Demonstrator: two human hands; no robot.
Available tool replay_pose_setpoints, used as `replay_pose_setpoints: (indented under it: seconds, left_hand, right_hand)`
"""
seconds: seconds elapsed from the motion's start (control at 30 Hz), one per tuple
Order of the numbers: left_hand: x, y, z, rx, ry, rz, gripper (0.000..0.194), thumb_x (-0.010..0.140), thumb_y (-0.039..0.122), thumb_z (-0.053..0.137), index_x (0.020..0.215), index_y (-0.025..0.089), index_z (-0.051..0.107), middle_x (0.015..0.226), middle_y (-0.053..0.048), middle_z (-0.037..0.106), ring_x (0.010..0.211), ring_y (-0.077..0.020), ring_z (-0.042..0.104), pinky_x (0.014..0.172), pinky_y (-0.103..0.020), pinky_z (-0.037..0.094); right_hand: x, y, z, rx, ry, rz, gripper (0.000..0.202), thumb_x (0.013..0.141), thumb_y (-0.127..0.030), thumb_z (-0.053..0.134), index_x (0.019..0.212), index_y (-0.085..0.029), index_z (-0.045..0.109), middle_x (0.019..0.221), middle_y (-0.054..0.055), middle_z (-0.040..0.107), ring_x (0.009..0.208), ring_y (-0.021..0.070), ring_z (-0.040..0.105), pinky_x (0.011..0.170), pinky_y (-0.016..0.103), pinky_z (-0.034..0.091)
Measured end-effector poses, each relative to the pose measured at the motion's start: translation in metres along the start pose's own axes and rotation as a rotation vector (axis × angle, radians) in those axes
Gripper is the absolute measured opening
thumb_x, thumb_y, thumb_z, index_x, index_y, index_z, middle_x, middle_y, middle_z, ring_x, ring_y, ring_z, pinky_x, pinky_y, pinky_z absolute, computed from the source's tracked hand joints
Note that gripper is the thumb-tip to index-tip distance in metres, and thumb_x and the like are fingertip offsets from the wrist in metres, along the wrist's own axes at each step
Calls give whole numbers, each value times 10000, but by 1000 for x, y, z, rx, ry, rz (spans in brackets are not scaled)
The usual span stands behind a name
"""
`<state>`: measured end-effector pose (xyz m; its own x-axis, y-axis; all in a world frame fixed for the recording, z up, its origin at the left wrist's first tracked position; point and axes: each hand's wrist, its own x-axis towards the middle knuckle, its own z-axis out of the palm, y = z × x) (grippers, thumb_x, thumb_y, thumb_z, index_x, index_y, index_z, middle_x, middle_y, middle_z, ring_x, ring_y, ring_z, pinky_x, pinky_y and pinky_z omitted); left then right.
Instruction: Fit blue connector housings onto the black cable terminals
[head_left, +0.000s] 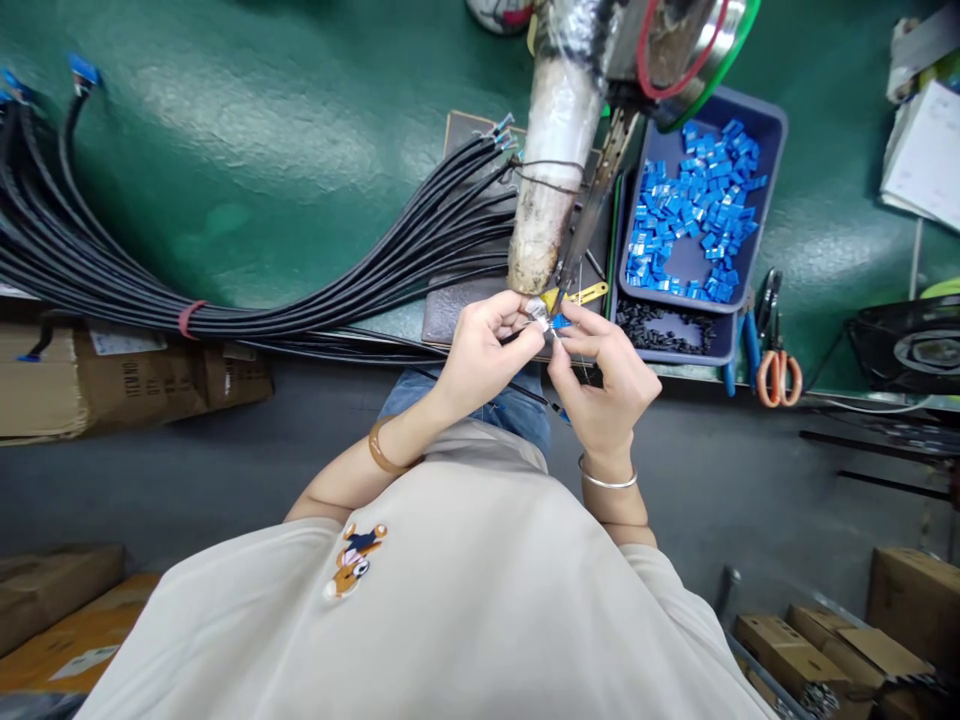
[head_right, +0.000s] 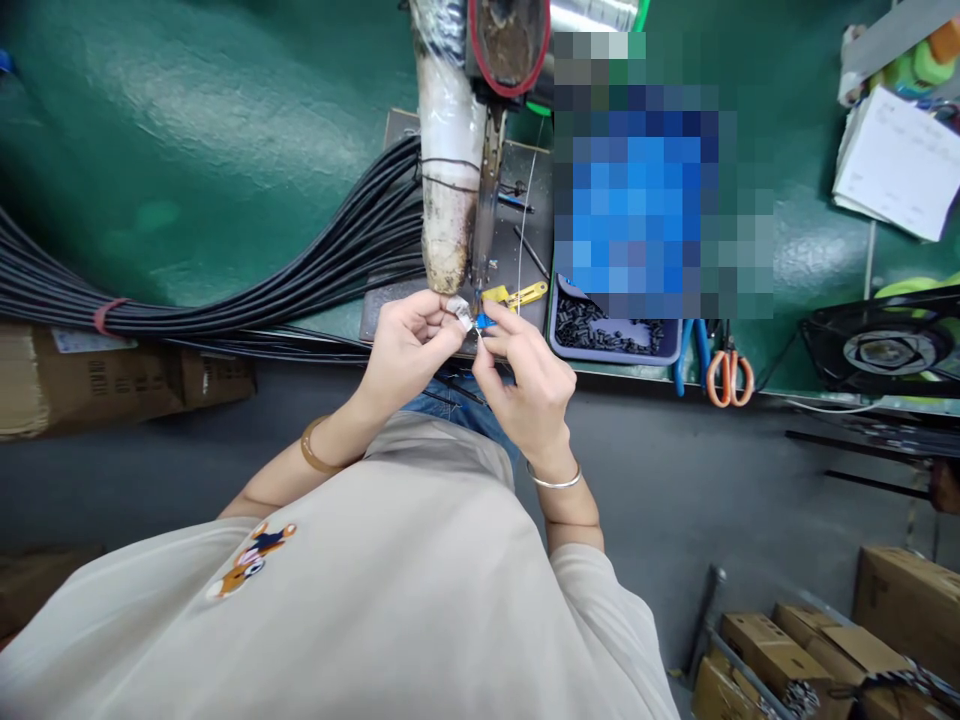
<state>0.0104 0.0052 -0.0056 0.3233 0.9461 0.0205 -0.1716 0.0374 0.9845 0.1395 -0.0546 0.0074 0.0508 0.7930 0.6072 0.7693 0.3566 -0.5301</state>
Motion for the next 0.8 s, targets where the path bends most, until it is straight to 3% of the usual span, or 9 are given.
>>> replay_pose_setpoints:
  seconds: [0.17, 0.37, 0.47, 0.57, 0.63, 0.8]
  left_hand:
    - [0, -2, -2, 36, 2, -44, 95, 715, 76, 580, 682, 151, 532, 556, 70, 397, 498, -26, 335, 464, -157, 272]
    - [-4, -2, -4, 56, -21, -56, 76, 731, 100, 614, 745, 150, 560, 579, 65, 423, 518, -30, 374, 488, -151, 317]
    - [-7, 2, -6, 6, -33, -43, 96, 708, 99, 641, 750, 146, 568, 600, 54, 489, 533, -30, 422, 497, -140, 344]
    - [-8, 4, -10, -51, -105, -62, 86, 704, 126, 661, 709, 136, 575, 598, 45, 511, 519, -25, 423, 481, -137, 338]
    - [-9, 5, -12, -73, -172, -97, 107, 709, 138, 666, 685, 133, 562, 572, 56, 473, 492, -15, 377, 458, -137, 308]
    - [-10, 7, -12, -83, -211, -97, 91, 706, 131, 647, 689, 133, 557, 571, 63, 444, 491, -15, 337, 457, -145, 287]
  right_hand:
    - [-1, -1, -1, -17, -49, -35, 160, 827, -70, 627, 847, -220, 572, 1136, 60, 734, 904, 145, 741, 812, 261, 606]
    - [-3, -1, -1, -53, -5, -23, 159, 839, -78, 631, 902, -223, 611, 1034, 38, 752, 967, 150, 726, 822, 268, 592]
    - [-3, -2, -2, 87, 2, 144, 102, 856, -120, 632, 874, -220, 640, 938, 14, 743, 875, 134, 725, 745, 253, 607]
    - [-2, -3, -7, 370, -131, 402, 38, 867, -189, 646, 834, -205, 639, 900, 0, 719, 757, 112, 715, 682, 240, 617]
    - [1, -3, -11, 451, -173, 480, 49, 867, -217, 655, 824, -199, 640, 890, -5, 696, 693, 95, 690, 651, 237, 610]
    - [6, -9, -22, 176, -75, 337, 40, 865, -220, 665, 868, -233, 702, 832, -7, 621, 699, 91, 602, 550, 218, 514]
